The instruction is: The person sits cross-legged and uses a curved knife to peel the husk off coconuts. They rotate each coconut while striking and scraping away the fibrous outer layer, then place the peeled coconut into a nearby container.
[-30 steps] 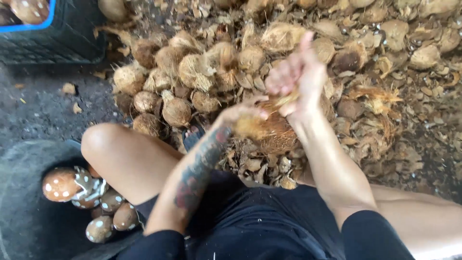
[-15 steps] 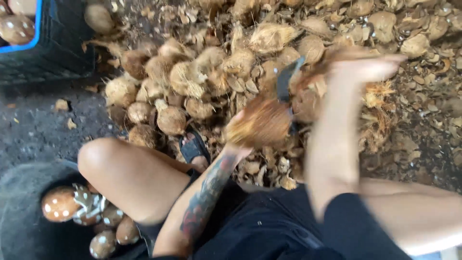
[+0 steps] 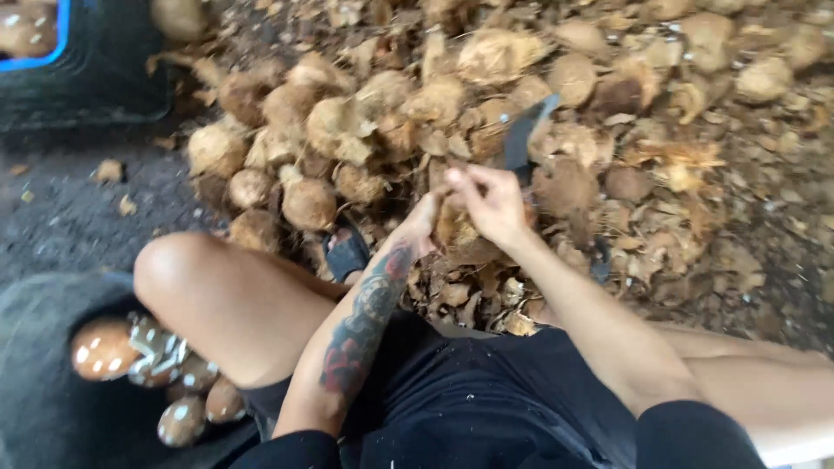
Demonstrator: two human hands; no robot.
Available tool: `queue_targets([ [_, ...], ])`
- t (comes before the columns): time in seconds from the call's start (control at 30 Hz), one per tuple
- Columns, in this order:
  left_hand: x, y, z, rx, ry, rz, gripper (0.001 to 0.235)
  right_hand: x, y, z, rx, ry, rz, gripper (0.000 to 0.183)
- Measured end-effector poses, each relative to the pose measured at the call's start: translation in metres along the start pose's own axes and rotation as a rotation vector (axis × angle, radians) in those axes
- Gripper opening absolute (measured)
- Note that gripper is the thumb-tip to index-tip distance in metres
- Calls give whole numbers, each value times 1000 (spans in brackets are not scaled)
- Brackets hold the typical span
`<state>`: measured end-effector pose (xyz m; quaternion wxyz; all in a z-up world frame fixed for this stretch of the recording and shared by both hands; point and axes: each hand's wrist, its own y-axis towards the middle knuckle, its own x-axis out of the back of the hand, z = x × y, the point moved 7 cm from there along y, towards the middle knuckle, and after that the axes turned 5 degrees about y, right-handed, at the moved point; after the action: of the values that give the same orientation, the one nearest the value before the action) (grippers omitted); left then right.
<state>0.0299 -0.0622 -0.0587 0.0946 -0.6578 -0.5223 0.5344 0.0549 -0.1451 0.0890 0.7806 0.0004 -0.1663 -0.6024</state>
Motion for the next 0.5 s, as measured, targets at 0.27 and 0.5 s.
queue_targets([
  [0.27, 26, 28, -1, -28, 57, 17, 86, 42, 10, 20, -76, 1229, -373, 67],
  [0.5, -78, -64, -111, -154, 833, 302, 71, 46, 15, 96, 0, 1404, 0, 66],
])
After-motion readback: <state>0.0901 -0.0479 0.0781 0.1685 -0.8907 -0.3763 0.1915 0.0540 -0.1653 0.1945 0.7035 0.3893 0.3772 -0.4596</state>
